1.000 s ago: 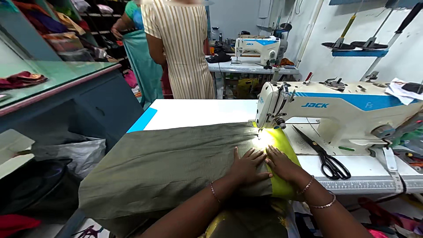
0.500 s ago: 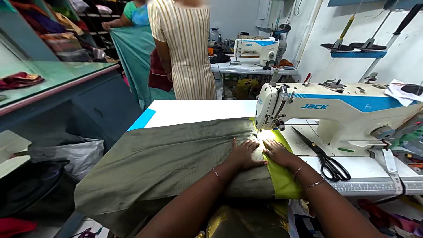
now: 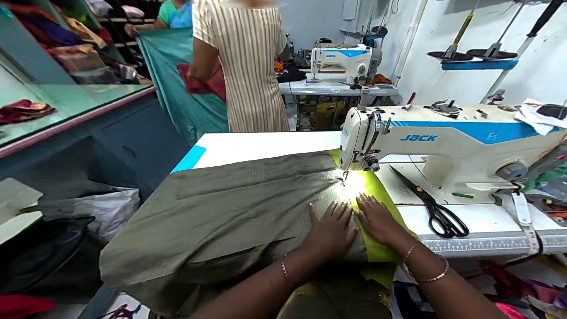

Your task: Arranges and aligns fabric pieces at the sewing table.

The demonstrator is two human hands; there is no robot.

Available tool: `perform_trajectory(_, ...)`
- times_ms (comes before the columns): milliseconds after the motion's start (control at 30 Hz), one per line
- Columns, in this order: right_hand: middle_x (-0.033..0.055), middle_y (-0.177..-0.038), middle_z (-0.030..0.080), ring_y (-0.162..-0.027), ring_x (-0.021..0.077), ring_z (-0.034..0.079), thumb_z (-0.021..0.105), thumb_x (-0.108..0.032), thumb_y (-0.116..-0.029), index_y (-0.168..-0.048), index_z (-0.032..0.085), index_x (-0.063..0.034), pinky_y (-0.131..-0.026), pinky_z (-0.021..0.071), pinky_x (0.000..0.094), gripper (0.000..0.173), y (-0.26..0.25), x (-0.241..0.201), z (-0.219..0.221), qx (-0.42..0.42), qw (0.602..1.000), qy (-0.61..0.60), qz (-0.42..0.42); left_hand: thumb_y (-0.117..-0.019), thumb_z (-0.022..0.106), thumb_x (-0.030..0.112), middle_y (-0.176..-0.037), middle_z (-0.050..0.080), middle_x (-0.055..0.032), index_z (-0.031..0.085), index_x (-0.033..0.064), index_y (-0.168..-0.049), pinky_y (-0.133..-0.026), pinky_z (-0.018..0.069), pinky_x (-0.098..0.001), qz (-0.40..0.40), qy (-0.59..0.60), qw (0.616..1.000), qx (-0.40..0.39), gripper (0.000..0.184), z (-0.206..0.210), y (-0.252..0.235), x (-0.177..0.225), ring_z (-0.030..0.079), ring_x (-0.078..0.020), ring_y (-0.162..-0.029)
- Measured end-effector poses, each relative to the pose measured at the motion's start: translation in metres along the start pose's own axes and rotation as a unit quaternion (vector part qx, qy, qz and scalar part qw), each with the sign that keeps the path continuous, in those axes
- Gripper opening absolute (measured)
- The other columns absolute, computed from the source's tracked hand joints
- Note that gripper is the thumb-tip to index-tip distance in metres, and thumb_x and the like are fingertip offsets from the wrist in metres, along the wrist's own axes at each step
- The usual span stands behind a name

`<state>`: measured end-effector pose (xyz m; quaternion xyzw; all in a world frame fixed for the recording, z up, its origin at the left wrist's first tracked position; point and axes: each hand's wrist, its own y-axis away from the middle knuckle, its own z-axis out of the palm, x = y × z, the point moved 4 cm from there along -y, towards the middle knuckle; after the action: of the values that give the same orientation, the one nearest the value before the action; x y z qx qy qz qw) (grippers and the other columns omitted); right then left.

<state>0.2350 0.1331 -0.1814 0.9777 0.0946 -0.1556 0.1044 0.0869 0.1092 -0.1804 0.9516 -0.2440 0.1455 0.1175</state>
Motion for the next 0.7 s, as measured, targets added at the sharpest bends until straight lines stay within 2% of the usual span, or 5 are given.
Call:
perform_trajectory(100,0.0147,-0.170,0.023,-0.158,0.0326,0.017,0.031,-0.034,-0.1134,-0.163,0.026,-0.0042,-0.127,0.0121,0.0540,0.058,-0.002,0.009,0.000,0.001,1.000,0.020,-0.002,-0.1089,0.033,0.054,-0.171,0.025,0.0080,0.035,0.0307,-0.162,-0.116,-0.0048,-0.0772,0.035,0.000,0.999,-0.003,0.058,-0.008,-0.003,-0.014,0.013,-0.0216,-0.160)
perform_trajectory(233,0.0141,-0.171,0.020,-0.158,0.0326,0.015,0.030,-0.035,-0.1134,-0.163,0.024,-0.0044,-0.127,0.0105,0.0540,0.059,-0.009,0.011,-0.003,0.000,1.000,0.029,-0.004,-0.1064,0.042,0.055,-0.166,0.036,0.0069,0.045,0.0307,-0.157,-0.117,-0.0020,-0.0771,0.065,0.011,0.998,0.022,0.056,-0.012,-0.009,-0.025,0.021,-0.0211,-0.158)
perform_trajectory(400,0.0139,-0.170,0.022,-0.158,0.0317,0.016,0.028,-0.036,-0.1137,-0.162,0.026,-0.0044,-0.127,0.0103,0.0534,0.058,-0.023,0.014,-0.006,0.005,0.999,0.046,-0.002,-0.1044,0.049,0.054,-0.164,0.040,0.0052,0.051,0.0313,-0.153,-0.117,-0.0010,-0.0778,0.077,0.023,0.996,0.024,0.054,-0.020,-0.015,-0.029,0.023,-0.0233,-0.158)
perform_trajectory(500,0.0153,-0.169,0.024,-0.158,0.0319,0.017,0.028,-0.035,-0.1137,-0.162,0.028,-0.0032,-0.127,0.0100,0.0534,0.058,-0.033,0.017,-0.008,0.010,0.999,0.045,-0.009,-0.1042,0.051,0.053,-0.164,0.040,0.0029,0.051,0.0298,-0.153,-0.117,-0.0015,-0.0782,0.079,0.032,0.996,0.022,0.054,-0.026,-0.020,-0.032,0.023,-0.0241,-0.158)
perform_trajectory(700,0.0143,-0.169,0.026,-0.158,0.0326,0.018,0.028,-0.035,-0.1138,-0.161,0.030,-0.0044,-0.127,0.0108,0.0553,0.056,-0.053,0.020,-0.014,0.019,0.999,0.042,-0.022,-0.1028,0.049,0.059,-0.165,0.037,0.0057,0.048,0.0344,-0.154,-0.117,-0.0026,-0.0768,0.075,0.026,0.997,0.016,0.057,-0.028,-0.045,-0.046,0.021,-0.0205,-0.158)
